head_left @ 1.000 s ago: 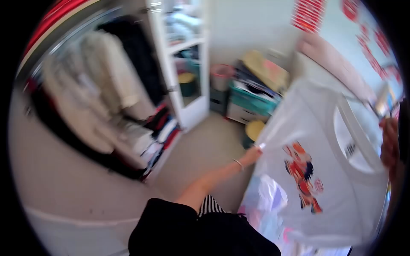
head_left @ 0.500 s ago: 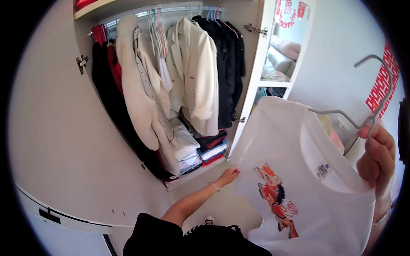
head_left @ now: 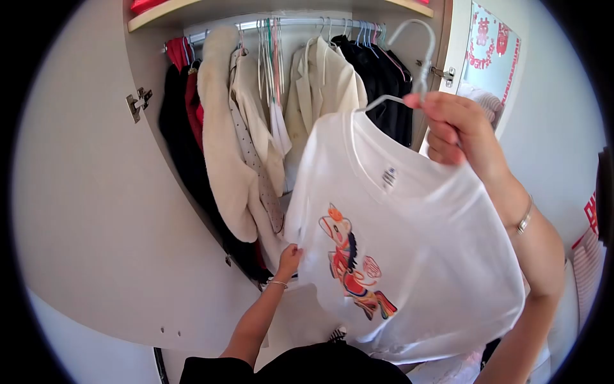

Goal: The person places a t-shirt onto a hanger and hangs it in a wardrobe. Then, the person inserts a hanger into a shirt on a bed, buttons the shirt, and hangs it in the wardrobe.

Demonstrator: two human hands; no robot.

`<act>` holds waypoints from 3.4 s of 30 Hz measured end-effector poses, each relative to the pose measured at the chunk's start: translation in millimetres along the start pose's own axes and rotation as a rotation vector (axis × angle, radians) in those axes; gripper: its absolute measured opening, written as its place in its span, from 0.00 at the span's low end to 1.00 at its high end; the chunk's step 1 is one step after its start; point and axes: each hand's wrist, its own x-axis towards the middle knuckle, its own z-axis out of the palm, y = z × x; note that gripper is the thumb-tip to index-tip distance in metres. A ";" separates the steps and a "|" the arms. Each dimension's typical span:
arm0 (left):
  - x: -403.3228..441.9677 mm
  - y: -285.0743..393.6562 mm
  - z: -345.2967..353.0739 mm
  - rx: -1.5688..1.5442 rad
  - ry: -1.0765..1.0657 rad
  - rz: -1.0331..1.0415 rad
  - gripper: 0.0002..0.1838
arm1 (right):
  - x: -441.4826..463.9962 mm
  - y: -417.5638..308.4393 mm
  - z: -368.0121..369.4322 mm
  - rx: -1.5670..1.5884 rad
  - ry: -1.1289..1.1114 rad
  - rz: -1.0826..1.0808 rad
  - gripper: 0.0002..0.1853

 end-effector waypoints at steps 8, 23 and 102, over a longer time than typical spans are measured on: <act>51.5 47.2 16.7 0.015 0.458 0.201 0.23 | 127.5 15.8 -16.5 -0.033 -0.108 -0.139 0.11; 184.3 131.8 35.6 -0.387 0.057 0.219 0.23 | 404.7 56.3 -1.0 -0.299 0.113 -0.320 0.06; 375.2 262.2 58.5 -0.566 -0.055 0.518 0.31 | 286.7 283.9 -70.4 -1.780 0.302 -0.882 0.16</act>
